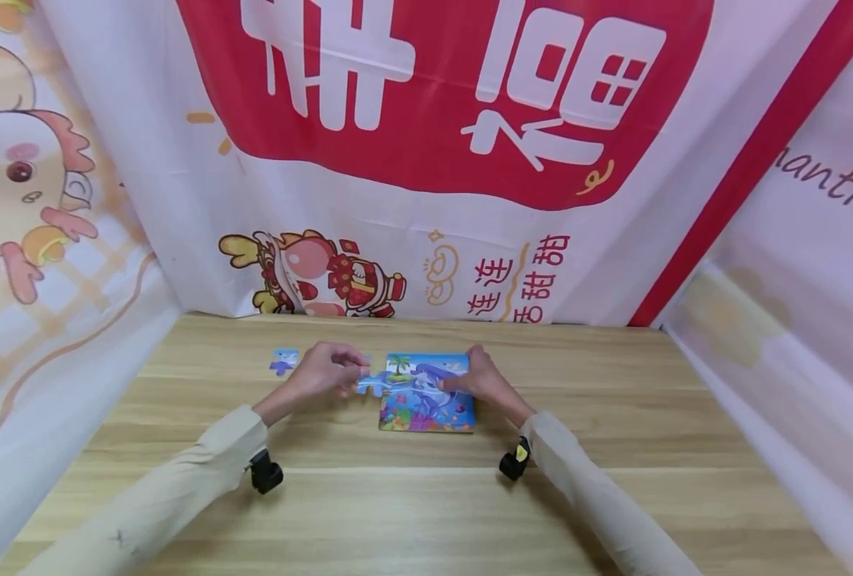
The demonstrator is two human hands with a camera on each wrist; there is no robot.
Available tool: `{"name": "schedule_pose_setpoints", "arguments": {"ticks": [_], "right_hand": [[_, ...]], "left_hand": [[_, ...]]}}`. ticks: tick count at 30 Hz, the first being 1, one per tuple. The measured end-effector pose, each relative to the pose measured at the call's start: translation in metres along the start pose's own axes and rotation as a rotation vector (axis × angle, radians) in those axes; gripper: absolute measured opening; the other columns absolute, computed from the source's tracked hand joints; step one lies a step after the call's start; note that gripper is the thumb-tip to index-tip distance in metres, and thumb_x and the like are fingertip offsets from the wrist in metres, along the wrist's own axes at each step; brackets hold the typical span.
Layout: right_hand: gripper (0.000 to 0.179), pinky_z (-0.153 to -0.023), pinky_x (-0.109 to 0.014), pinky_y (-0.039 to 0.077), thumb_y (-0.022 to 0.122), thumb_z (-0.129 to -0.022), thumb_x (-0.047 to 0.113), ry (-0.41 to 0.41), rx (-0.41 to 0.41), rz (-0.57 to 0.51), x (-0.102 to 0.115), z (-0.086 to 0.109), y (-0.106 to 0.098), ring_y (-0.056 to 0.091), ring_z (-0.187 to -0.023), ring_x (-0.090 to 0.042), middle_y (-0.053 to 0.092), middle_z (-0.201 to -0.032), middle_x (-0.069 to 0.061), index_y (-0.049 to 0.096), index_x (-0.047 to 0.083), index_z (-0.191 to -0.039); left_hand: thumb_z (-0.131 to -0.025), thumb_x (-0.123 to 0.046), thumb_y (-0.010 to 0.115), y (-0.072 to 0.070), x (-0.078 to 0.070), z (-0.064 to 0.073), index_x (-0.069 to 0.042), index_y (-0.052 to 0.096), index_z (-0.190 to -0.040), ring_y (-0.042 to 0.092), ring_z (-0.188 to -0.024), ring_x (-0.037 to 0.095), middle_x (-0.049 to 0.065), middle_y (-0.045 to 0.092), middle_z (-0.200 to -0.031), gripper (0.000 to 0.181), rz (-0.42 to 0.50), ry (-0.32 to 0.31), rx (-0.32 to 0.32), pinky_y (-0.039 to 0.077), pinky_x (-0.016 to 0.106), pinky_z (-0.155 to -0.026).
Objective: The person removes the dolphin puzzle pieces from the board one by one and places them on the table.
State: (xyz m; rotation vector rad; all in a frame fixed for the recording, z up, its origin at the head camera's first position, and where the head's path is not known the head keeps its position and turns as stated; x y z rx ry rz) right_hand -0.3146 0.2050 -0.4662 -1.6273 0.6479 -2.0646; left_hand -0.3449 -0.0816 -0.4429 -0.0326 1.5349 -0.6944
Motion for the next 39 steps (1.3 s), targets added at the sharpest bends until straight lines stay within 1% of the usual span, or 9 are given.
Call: {"name": "schedule_pose_setpoints", "arguments": {"ticks": [5,8,13,18,24,30,32,36,39], "right_hand": [[0.074,-0.112,-0.055,0.045,0.085,-0.088,0.021,0.015,-0.016,0.012,-0.007,0.000,-0.003,0.053,-0.116,-0.036,0.053,-0.128,-0.022,0.038,-0.002,-0.141],[0.076,-0.114,-0.056,0.044,0.085,-0.089,0.021,0.026,-0.023,0.028,-0.009,-0.002,-0.004,0.053,-0.118,-0.037,0.053,-0.131,-0.023,0.037,-0.002,-0.143],[0.077,-0.113,-0.055,0.045,0.086,-0.088,0.020,0.011,-0.016,0.025,-0.007,-0.001,-0.002,0.054,-0.117,-0.037,0.053,-0.130,-0.024,0.038,-0.004,-0.143],[0.074,-0.111,-0.054,0.047,0.087,-0.086,0.018,-0.010,-0.014,0.013,-0.004,0.000,0.000,0.054,-0.113,-0.036,0.053,-0.125,-0.024,0.039,-0.006,-0.138],[0.072,-0.111,-0.054,0.047,0.085,-0.088,0.021,0.015,-0.016,0.008,-0.005,-0.001,0.001,0.053,-0.114,-0.035,0.053,-0.125,-0.021,0.039,-0.002,-0.139],[0.069,-0.108,-0.053,0.048,0.085,-0.089,0.022,0.030,-0.009,0.007,-0.002,-0.001,0.002,0.053,-0.112,-0.034,0.053,-0.122,-0.019,0.041,0.000,-0.136],[0.068,-0.107,-0.052,0.049,0.085,-0.088,0.022,0.028,-0.009,0.009,-0.001,0.000,0.001,0.053,-0.111,-0.034,0.053,-0.121,-0.018,0.041,0.000,-0.136],[0.069,-0.107,-0.052,0.049,0.085,-0.089,0.021,0.017,-0.008,0.001,0.000,0.000,0.001,0.053,-0.111,-0.034,0.053,-0.121,-0.018,0.041,-0.001,-0.136],[0.070,-0.107,-0.052,0.048,0.085,-0.089,0.021,0.017,-0.005,-0.001,0.000,0.000,0.001,0.053,-0.111,-0.034,0.053,-0.121,-0.019,0.041,-0.002,-0.137]], "left_hand": [[-0.098,-0.011,0.073,-0.004,0.016,0.006,0.000,0.074,-0.111,0.069,-0.068,0.018,0.013,0.073,-0.095,0.016,-0.063,-0.024,-0.013,0.061,0.033,-0.059],[-0.098,-0.010,0.072,-0.006,0.027,0.007,0.001,0.074,-0.111,0.068,-0.066,0.017,0.014,0.073,-0.093,0.016,-0.079,-0.061,-0.028,0.060,0.031,-0.056],[-0.098,-0.005,0.070,-0.007,0.036,0.009,0.003,0.073,-0.111,0.068,-0.065,0.017,0.015,0.073,-0.091,0.015,-0.087,-0.095,-0.044,0.060,0.030,-0.055],[-0.097,-0.006,0.072,-0.009,0.036,0.009,0.002,0.074,-0.109,0.067,-0.064,0.016,0.013,0.074,-0.088,0.014,-0.122,-0.077,-0.066,0.060,0.030,-0.056],[-0.096,-0.008,0.074,-0.009,0.038,0.007,-0.001,0.074,-0.104,0.066,-0.063,0.016,0.009,0.073,-0.083,0.011,-0.163,-0.058,-0.089,0.060,0.030,-0.055],[-0.095,-0.009,0.077,-0.011,0.038,0.009,-0.001,0.075,-0.101,0.066,-0.062,0.014,0.009,0.075,-0.087,0.010,-0.190,-0.038,-0.115,0.060,0.030,-0.056],[-0.096,-0.009,0.076,-0.012,0.037,0.010,-0.001,0.075,-0.103,0.066,-0.063,0.014,0.009,0.075,-0.089,0.011,-0.194,-0.037,-0.109,0.060,0.029,-0.056],[-0.097,-0.013,0.075,-0.015,0.032,0.016,-0.001,0.073,-0.110,0.066,-0.064,0.016,0.011,0.073,-0.096,0.019,-0.226,-0.038,-0.070,0.060,0.029,-0.057],[-0.092,-0.017,0.081,-0.017,0.026,0.020,-0.001,0.070,-0.116,0.065,-0.073,0.020,0.012,0.070,-0.103,0.031,-0.293,-0.005,-0.022,0.058,0.031,-0.065]]}}
Point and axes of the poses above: each hand's wrist, its own z-axis away from the middle knuckle, its own y-axis out of the palm, x = y × z, the point moved 4 cm from there along -z, towards the middle knuckle
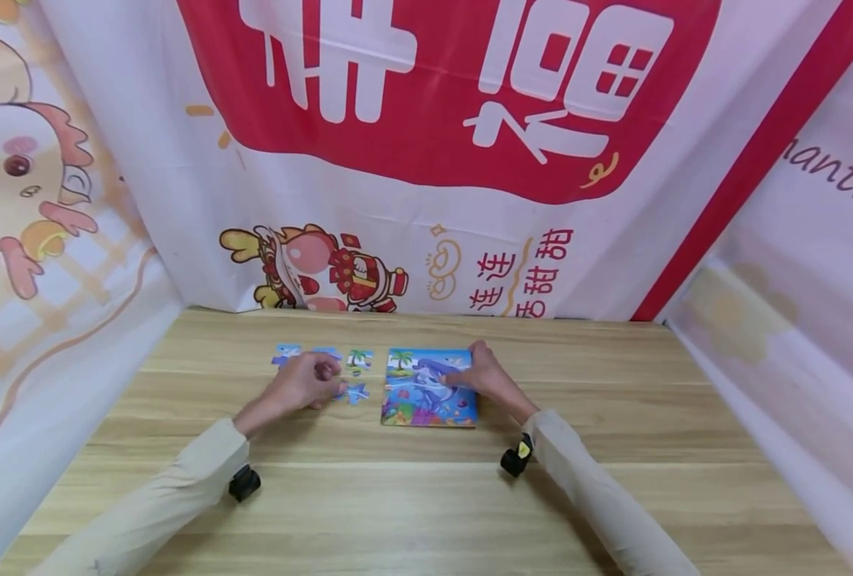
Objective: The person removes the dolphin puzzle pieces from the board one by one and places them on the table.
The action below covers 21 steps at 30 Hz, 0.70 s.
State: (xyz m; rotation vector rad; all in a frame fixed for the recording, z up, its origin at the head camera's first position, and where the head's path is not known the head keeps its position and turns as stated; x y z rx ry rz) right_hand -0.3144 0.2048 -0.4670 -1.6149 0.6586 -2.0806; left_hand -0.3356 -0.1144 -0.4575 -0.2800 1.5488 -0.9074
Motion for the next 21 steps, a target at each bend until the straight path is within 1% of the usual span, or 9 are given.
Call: {"name": "schedule_pose_setpoints", "arguments": {"ticks": [2,3,6,9,13,17,20,21], "right_hand": [[0.069,-0.108,-0.052,0.048,0.085,-0.089,0.020,-0.001,0.001,0.011,-0.0004,-0.0010,0.0011,0.053,-0.111,-0.034,0.053,-0.122,-0.019,0.041,-0.002,-0.137],[0.069,-0.108,-0.052,0.048,0.085,-0.089,0.020,-0.001,0.001,0.015,-0.0007,-0.0016,0.0015,0.053,-0.111,-0.034,0.053,-0.122,-0.019,0.041,-0.002,-0.137],[0.068,-0.109,-0.052,0.048,0.085,-0.089,0.021,0.000,-0.003,0.025,-0.0014,-0.0031,0.0019,0.053,-0.112,-0.034,0.053,-0.122,-0.019,0.041,-0.001,-0.136],[0.069,-0.109,-0.052,0.048,0.085,-0.089,0.022,0.000,-0.005,0.019,-0.0022,-0.0040,0.0013,0.053,-0.113,-0.034,0.053,-0.123,-0.020,0.040,-0.001,-0.136],[0.072,-0.110,-0.053,0.047,0.087,-0.087,0.021,-0.002,-0.008,0.019,-0.0042,-0.0051,0.0012,0.053,-0.113,-0.034,0.054,-0.123,-0.021,0.040,-0.003,-0.136],[0.076,-0.112,-0.053,0.046,0.087,-0.086,0.020,-0.014,-0.010,0.010,-0.0042,-0.0054,0.0014,0.053,-0.114,-0.035,0.054,-0.125,-0.023,0.039,-0.007,-0.138],[0.076,-0.112,-0.052,0.045,0.086,-0.087,0.021,-0.022,0.016,-0.015,-0.0022,-0.0042,-0.0008,0.052,-0.115,-0.035,0.053,-0.126,-0.024,0.039,-0.008,-0.138],[0.075,-0.108,-0.050,0.048,0.085,-0.088,0.023,-0.012,0.030,-0.024,-0.0019,-0.0043,-0.0021,0.053,-0.113,-0.033,0.053,-0.126,-0.024,0.039,-0.007,-0.139]], "left_hand": [[-0.089,-0.017,0.085,-0.0011,-0.0021,0.0041,0.000,0.069,-0.118,0.064,-0.082,0.022,0.014,0.068,-0.106,0.037,-0.056,0.056,0.021,0.058,0.035,-0.073],[-0.087,-0.017,0.086,-0.0009,-0.0025,0.0053,0.000,0.069,-0.118,0.063,-0.087,0.023,0.013,0.068,-0.108,0.039,-0.086,0.078,0.020,0.057,0.037,-0.078],[-0.087,-0.019,0.086,0.0012,-0.0027,0.0074,-0.002,0.071,-0.116,0.063,-0.097,0.026,0.012,0.068,-0.109,0.037,-0.183,0.144,-0.006,0.056,0.045,-0.087],[-0.089,-0.024,0.085,0.0042,-0.0022,0.0069,-0.007,0.073,-0.114,0.064,-0.102,0.027,0.010,0.070,-0.110,0.033,-0.253,0.152,-0.051,0.056,0.050,-0.091],[-0.090,-0.030,0.084,0.0068,-0.0024,0.0067,-0.009,0.073,-0.113,0.065,-0.103,0.027,0.010,0.070,-0.112,0.034,-0.313,0.156,-0.083,0.056,0.051,-0.090],[-0.089,-0.032,0.085,0.0074,-0.0024,0.0063,-0.010,0.072,-0.110,0.063,-0.098,0.025,0.009,0.070,-0.109,0.033,-0.329,0.153,-0.096,0.055,0.048,-0.084],[-0.089,-0.034,0.085,0.0073,-0.0017,0.0058,-0.011,0.072,-0.108,0.061,-0.094,0.022,0.007,0.068,-0.106,0.033,-0.330,0.141,-0.098,0.053,0.044,-0.079],[-0.089,-0.034,0.085,0.0071,-0.0019,0.0060,-0.011,0.071,-0.107,0.060,-0.093,0.022,0.006,0.068,-0.105,0.033,-0.328,0.138,-0.097,0.052,0.042,-0.078]]}}
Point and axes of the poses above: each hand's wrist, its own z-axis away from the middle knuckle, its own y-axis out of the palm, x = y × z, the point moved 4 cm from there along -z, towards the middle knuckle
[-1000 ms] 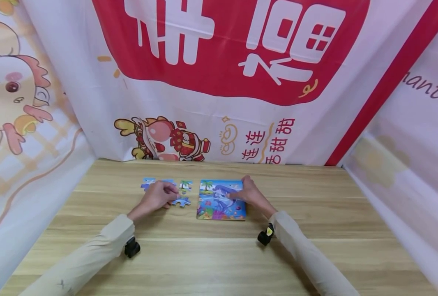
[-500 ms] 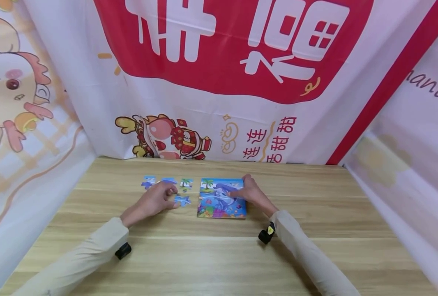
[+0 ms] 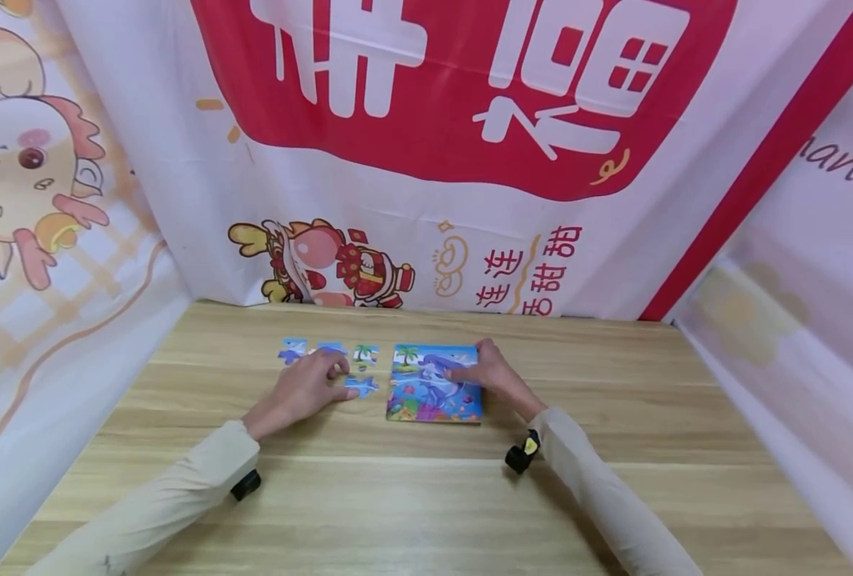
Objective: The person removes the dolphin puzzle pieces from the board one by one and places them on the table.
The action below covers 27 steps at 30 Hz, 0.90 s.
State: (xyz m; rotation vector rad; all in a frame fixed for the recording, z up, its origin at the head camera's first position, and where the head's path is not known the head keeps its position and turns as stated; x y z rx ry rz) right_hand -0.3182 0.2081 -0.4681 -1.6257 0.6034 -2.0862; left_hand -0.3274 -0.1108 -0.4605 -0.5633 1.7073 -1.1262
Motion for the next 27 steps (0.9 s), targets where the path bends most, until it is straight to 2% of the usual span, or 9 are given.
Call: {"name": "schedule_pose_setpoints", "arguments": {"ticks": [3,5,7,13,15,18,20,22,27], "right_hand": [[0.072,-0.093,-0.039,0.054,0.083,-0.091,0.025,0.042,0.038,-0.028,-0.002,-0.002,-0.007,0.056,-0.106,-0.029,0.055,-0.127,-0.023,0.040,-0.006,-0.141],[0.072,-0.083,-0.032,0.055,0.081,-0.093,0.026,0.085,0.052,-0.035,-0.004,-0.004,-0.010,0.058,-0.102,-0.026,0.056,-0.130,-0.022,0.040,-0.004,-0.145],[0.070,-0.075,-0.029,0.055,0.080,-0.094,0.023,0.092,0.057,-0.041,-0.007,-0.005,-0.012,0.059,-0.097,-0.024,0.057,-0.128,-0.022,0.042,-0.005,-0.145],[0.062,-0.072,-0.027,0.055,0.081,-0.093,0.015,0.078,0.060,-0.074,-0.009,-0.005,-0.015,0.058,-0.091,-0.022,0.057,-0.120,-0.018,0.047,-0.004,-0.141],[0.064,-0.072,-0.027,0.056,0.081,-0.092,0.013,0.072,0.069,-0.092,-0.009,-0.005,-0.015,0.058,-0.092,-0.022,0.057,-0.121,-0.019,0.046,-0.005,-0.143],[0.067,-0.075,-0.029,0.058,0.080,-0.092,0.011,0.067,0.084,-0.110,-0.009,-0.004,-0.016,0.059,-0.095,-0.023,0.056,-0.125,-0.021,0.044,-0.006,-0.146],[0.066,-0.077,-0.030,0.058,0.080,-0.093,0.011,0.072,0.089,-0.112,-0.009,-0.003,-0.017,0.059,-0.097,-0.024,0.056,-0.125,-0.021,0.044,-0.005,-0.146],[0.064,-0.078,-0.031,0.058,0.079,-0.093,0.011,0.072,0.086,-0.115,-0.008,-0.003,-0.017,0.059,-0.096,-0.024,0.055,-0.124,-0.020,0.045,-0.005,-0.144],[0.060,-0.071,-0.029,0.057,0.078,-0.092,0.004,0.044,0.064,-0.120,-0.008,-0.004,-0.015,0.057,-0.086,-0.021,0.055,-0.115,-0.018,0.044,-0.006,-0.141]], "left_hand": [[-0.088,-0.035,0.086,0.000,-0.001,-0.001,-0.012,0.071,-0.106,0.058,-0.090,0.021,0.006,0.067,-0.102,0.033,0.009,-0.007,-0.001,0.049,0.039,-0.074],[-0.087,-0.036,0.086,0.000,-0.002,-0.001,-0.012,0.070,-0.105,0.058,-0.089,0.021,0.006,0.066,-0.101,0.034,0.013,-0.014,0.003,0.048,0.037,-0.073],[-0.087,-0.037,0.086,0.000,-0.002,-0.001,-0.011,0.070,-0.106,0.057,-0.087,0.021,0.006,0.066,-0.100,0.035,0.015,-0.026,0.014,0.046,0.035,-0.072],[-0.086,-0.037,0.087,-0.011,-0.008,-0.003,-0.006,0.069,-0.114,0.056,-0.080,0.021,0.009,0.067,-0.097,0.045,0.020,-0.049,0.057,0.046,0.033,-0.067],[-0.087,-0.034,0.087,-0.016,-0.011,-0.006,-0.004,0.069,-0.117,0.060,-0.084,0.024,0.013,0.068,-0.101,0.046,0.023,-0.039,0.048,0.051,0.037,-0.069],[-0.092,-0.030,0.083,-0.019,-0.015,-0.011,-0.003,0.069,-0.121,0.065,-0.098,0.029,0.018,0.069,-0.113,0.042,0.041,-0.008,0.025,0.056,0.044,-0.080],[-0.096,-0.027,0.078,-0.018,-0.018,-0.016,-0.003,0.068,-0.124,0.065,-0.106,0.032,0.019,0.067,-0.120,0.038,0.086,0.002,0.021,0.057,0.048,-0.087],[-0.098,-0.024,0.075,-0.014,-0.022,-0.022,-0.003,0.068,-0.125,0.065,-0.108,0.032,0.018,0.067,-0.122,0.035,0.137,0.022,0.016,0.057,0.048,-0.088],[-0.099,-0.021,0.075,-0.004,-0.040,-0.041,-0.003,0.067,-0.124,0.066,-0.097,0.025,0.016,0.068,-0.116,0.032,0.224,0.080,0.042,0.058,0.041,-0.083]]}}
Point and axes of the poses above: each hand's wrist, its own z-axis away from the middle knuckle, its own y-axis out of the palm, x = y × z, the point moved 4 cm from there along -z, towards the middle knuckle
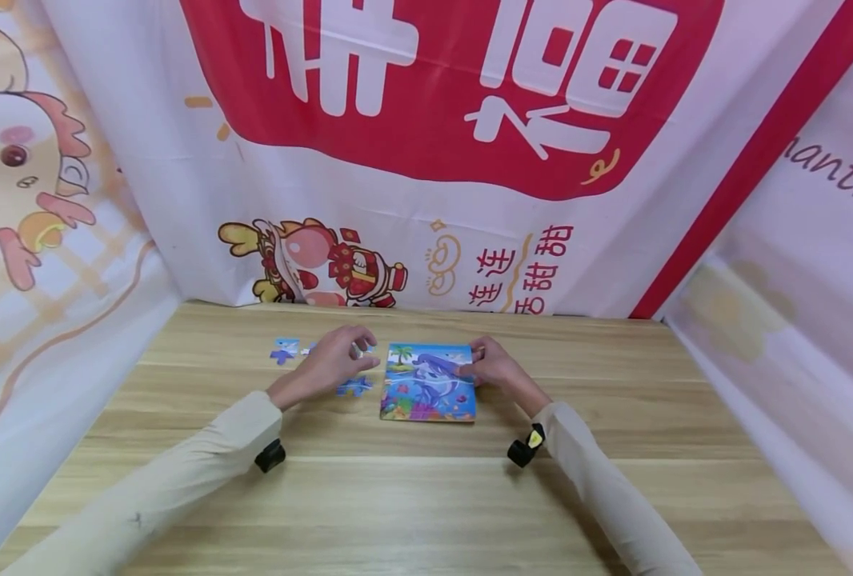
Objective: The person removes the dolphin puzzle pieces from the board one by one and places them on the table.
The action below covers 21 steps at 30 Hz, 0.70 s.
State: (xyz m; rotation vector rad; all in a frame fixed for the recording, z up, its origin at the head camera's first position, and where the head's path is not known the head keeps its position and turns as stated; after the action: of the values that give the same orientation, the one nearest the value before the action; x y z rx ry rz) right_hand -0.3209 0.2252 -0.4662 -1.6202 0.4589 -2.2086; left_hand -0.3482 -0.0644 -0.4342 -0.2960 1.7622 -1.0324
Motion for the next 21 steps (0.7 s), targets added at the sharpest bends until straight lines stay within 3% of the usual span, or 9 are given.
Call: {"name": "schedule_pose_setpoints", "arguments": {"ticks": [5,12,17,21], "right_hand": [[0.061,-0.063,-0.025,0.053,0.077,-0.090,-0.001,-0.032,-0.005,-0.013,-0.001,-0.002,0.002,0.056,-0.078,-0.018,0.057,-0.110,-0.018,0.042,-0.007,-0.140],[0.059,-0.064,-0.024,0.053,0.075,-0.091,-0.002,-0.044,-0.003,-0.005,-0.003,0.000,0.000,0.059,-0.082,-0.020,0.058,-0.112,-0.020,0.041,-0.005,-0.139],[0.059,-0.065,-0.025,0.054,0.075,-0.092,-0.001,-0.080,0.052,-0.027,-0.005,0.000,0.002,0.059,-0.087,-0.022,0.057,-0.116,-0.023,0.040,-0.006,-0.140],[0.062,-0.068,-0.025,0.055,0.076,-0.092,0.001,-0.093,0.061,-0.050,-0.007,0.001,0.000,0.057,-0.089,-0.022,0.055,-0.114,-0.020,0.039,-0.005,-0.141]], "left_hand": [[-0.097,-0.018,0.077,0.016,-0.016,-0.022,0.000,0.067,-0.122,0.066,-0.094,0.022,0.015,0.069,-0.112,0.032,0.060,0.052,0.064,0.058,0.039,-0.084],[-0.093,-0.018,0.081,0.048,-0.034,-0.039,0.003,0.063,-0.128,0.065,-0.101,0.025,0.019,0.068,-0.117,0.045,0.117,0.041,0.202,0.057,0.041,-0.092],[-0.089,-0.022,0.085,0.065,-0.039,-0.039,0.001,0.065,-0.126,0.060,-0.100,0.024,0.017,0.064,-0.115,0.049,0.034,-0.001,0.220,0.054,0.041,-0.091],[-0.088,-0.023,0.087,0.071,-0.042,-0.038,0.001,0.063,-0.125,0.054,-0.102,0.024,0.017,0.059,-0.116,0.050,-0.015,0.017,0.213,0.051,0.042,-0.092]]}}
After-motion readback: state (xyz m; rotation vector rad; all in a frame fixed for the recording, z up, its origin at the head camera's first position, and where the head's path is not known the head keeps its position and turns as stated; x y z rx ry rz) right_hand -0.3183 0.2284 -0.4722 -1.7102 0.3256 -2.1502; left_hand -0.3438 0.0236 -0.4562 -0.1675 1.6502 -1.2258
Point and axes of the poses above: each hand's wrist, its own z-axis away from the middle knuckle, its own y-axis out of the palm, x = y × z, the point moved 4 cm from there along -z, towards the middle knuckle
